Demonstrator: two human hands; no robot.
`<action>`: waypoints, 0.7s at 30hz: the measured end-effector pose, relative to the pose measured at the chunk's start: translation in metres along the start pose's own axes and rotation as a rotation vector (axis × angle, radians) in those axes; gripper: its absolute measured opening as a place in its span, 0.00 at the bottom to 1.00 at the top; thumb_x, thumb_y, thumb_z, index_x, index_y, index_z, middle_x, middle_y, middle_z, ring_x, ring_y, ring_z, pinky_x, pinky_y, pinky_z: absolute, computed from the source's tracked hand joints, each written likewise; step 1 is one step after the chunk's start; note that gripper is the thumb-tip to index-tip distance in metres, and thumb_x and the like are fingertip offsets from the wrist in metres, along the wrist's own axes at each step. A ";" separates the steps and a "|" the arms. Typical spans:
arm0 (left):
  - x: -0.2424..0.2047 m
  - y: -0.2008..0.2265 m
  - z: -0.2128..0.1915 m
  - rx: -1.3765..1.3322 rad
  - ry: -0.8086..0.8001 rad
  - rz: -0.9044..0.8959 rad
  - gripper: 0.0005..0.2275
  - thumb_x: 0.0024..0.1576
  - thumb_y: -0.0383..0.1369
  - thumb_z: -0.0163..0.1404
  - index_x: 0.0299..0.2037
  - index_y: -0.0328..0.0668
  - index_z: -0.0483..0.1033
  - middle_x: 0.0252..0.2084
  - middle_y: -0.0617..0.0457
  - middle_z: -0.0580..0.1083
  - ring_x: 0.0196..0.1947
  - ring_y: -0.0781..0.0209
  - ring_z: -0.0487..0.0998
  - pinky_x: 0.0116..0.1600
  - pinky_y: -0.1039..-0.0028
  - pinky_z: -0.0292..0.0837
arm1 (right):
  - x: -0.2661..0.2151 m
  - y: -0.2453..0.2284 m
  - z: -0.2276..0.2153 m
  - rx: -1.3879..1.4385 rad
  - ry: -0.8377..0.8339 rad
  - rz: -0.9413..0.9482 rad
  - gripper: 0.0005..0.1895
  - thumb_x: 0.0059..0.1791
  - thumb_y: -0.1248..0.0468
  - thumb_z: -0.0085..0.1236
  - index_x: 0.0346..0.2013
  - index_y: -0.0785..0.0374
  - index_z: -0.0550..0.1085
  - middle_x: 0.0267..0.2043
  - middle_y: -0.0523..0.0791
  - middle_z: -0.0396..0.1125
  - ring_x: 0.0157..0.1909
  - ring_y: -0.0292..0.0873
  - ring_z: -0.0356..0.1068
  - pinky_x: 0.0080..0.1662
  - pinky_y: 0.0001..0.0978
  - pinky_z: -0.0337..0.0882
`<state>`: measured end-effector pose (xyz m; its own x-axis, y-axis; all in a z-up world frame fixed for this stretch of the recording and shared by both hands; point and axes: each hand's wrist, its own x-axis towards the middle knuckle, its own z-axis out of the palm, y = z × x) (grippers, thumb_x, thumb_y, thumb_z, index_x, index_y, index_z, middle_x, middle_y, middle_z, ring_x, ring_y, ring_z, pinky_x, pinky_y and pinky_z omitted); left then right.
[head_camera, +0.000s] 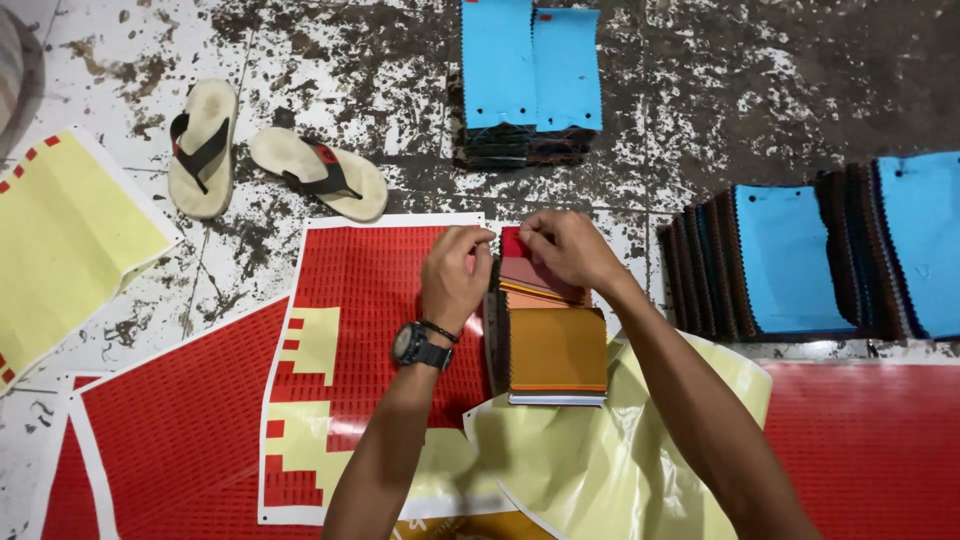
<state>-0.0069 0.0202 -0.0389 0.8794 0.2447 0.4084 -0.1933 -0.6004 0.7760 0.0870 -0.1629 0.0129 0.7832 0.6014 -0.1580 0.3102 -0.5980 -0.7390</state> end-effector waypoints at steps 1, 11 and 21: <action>-0.001 -0.003 0.001 -0.001 0.004 0.000 0.08 0.58 0.27 0.48 0.41 0.48 0.80 0.37 0.54 0.75 0.40 0.48 0.80 0.42 0.63 0.78 | 0.001 0.002 0.001 -0.003 -0.001 -0.002 0.10 0.52 0.63 0.54 0.42 0.63 0.80 0.25 0.48 0.76 0.36 0.52 0.78 0.41 0.46 0.75; -0.003 -0.017 0.013 0.511 -0.004 0.400 0.10 0.58 0.31 0.49 0.44 0.63 0.80 0.40 0.61 0.70 0.39 0.59 0.75 0.39 0.68 0.73 | -0.001 0.001 0.007 -0.166 -0.001 0.083 0.11 0.50 0.59 0.53 0.40 0.58 0.79 0.27 0.46 0.77 0.42 0.54 0.78 0.45 0.50 0.75; -0.002 -0.003 0.008 0.585 -0.111 0.358 0.12 0.61 0.30 0.44 0.49 0.62 0.78 0.40 0.59 0.68 0.39 0.54 0.75 0.36 0.65 0.73 | -0.007 -0.007 0.004 -0.314 0.133 0.108 0.13 0.45 0.60 0.64 0.42 0.59 0.79 0.31 0.51 0.76 0.41 0.57 0.78 0.43 0.52 0.77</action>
<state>-0.0048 0.0150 -0.0457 0.8506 -0.1052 0.5152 -0.2406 -0.9491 0.2035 0.0768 -0.1609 0.0162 0.8774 0.4639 -0.1226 0.3558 -0.8005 -0.4823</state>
